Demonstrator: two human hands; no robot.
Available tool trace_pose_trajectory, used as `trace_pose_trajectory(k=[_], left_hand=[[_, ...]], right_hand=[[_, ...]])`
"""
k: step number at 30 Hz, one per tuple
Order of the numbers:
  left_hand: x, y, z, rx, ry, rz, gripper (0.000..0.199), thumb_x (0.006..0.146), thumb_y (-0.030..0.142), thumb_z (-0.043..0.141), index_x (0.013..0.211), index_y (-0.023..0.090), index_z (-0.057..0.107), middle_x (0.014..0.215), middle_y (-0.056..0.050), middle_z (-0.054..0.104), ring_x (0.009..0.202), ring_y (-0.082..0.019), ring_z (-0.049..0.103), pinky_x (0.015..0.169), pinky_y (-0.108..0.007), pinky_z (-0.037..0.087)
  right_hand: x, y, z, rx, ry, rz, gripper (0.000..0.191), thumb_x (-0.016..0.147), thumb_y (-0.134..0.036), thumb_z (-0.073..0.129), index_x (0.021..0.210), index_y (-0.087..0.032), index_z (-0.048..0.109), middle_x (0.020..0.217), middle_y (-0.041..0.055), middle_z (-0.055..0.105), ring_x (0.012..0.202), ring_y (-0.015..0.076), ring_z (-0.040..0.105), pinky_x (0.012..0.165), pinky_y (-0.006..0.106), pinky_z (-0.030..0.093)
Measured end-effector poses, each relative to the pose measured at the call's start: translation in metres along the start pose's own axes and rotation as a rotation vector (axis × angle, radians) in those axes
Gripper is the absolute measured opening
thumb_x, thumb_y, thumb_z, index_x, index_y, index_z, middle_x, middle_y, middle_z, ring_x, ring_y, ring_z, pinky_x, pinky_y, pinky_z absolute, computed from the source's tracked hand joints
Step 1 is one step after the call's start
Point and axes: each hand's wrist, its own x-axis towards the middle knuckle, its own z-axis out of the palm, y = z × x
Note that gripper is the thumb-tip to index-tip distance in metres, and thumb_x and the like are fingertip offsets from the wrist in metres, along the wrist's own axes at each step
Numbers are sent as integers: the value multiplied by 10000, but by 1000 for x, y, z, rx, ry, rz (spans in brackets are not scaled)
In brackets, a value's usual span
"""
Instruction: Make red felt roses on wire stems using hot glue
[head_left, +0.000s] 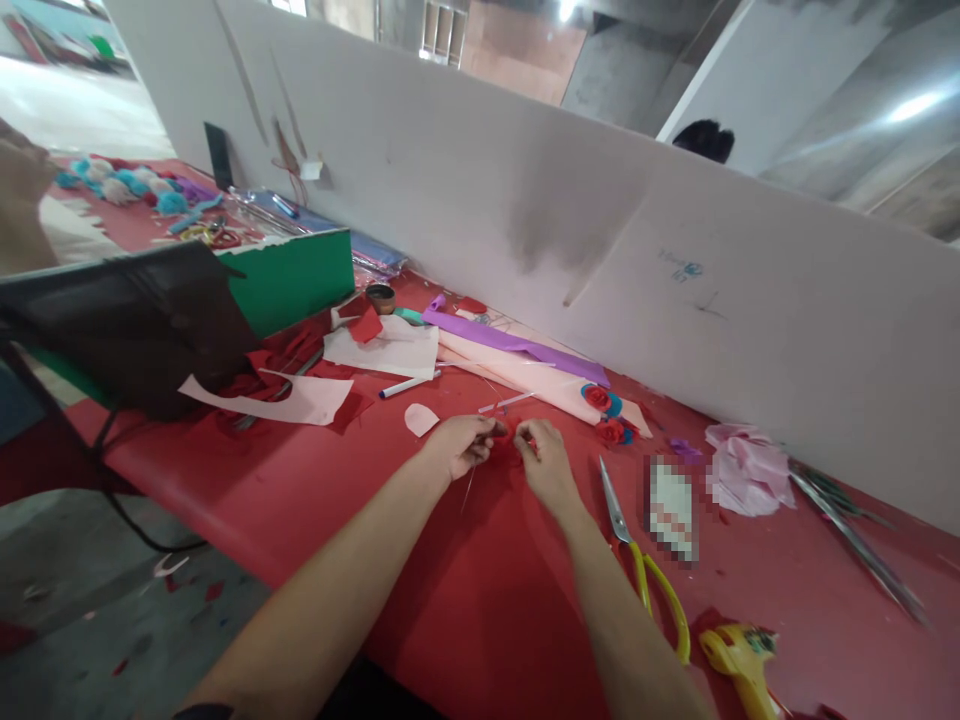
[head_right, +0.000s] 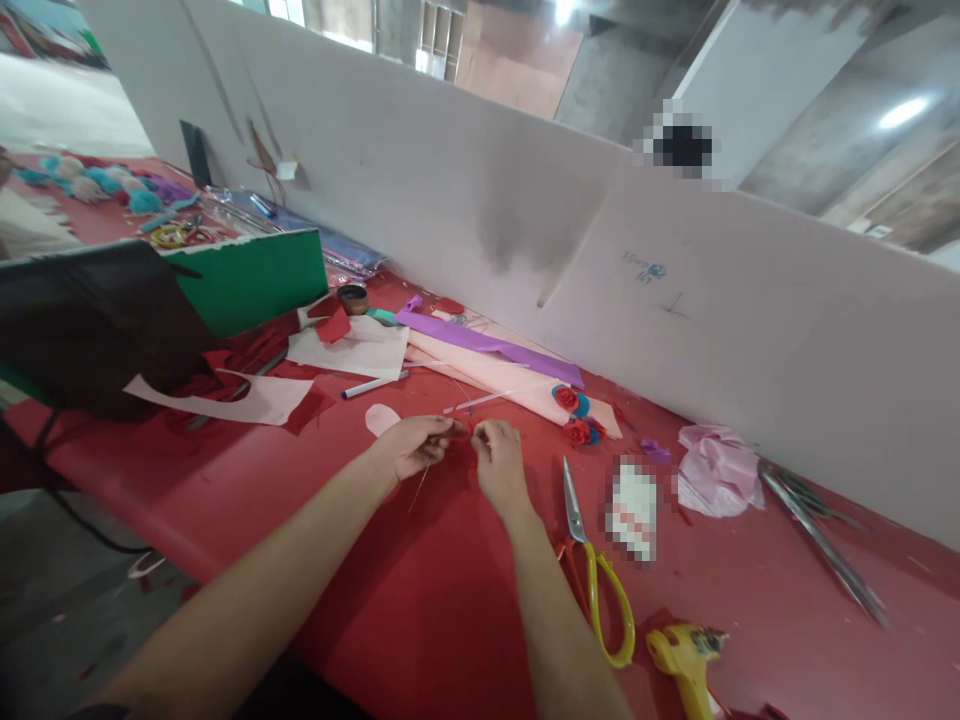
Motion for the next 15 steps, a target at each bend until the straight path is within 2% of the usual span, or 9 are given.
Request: trace_pose_trajectory(k=[4,7,11,15], left_hand=[[1,-6,3,46,9,-2,243,833,22,502,612,90,575,596,-46,585,449,-62,540,382,-124,344],[3,-9,2,82,2,5,251,827,25,508,593,96,564,594,-46,591,469,-79,568,413,-145,384],[4,-9,2,103,-38,70,182,787,94,611,608,100,580,596,-28,603,371,-27,434,343,-136,251],[-4,-13,8,103,-155,119,196,646,211,780,645,102,617,508,32,522,346,-4,304,352,-151,225]], right_hand=[[-3,2,4,167,70,47,71,798,-245,500,731,-226,514,804,26,554,808,210,470,798,349,370],[-7,0,6,348,129,95,75,799,-284,518,748,-229,511,783,10,530,756,190,466,758,331,399],[-16,-7,2,659,181,155,141,856,-391,466,839,-251,476,767,-10,523,692,166,502,690,314,447],[-26,-16,-6,916,198,177,169,841,-435,512,848,-270,474,828,-4,561,775,175,566,772,362,475]])
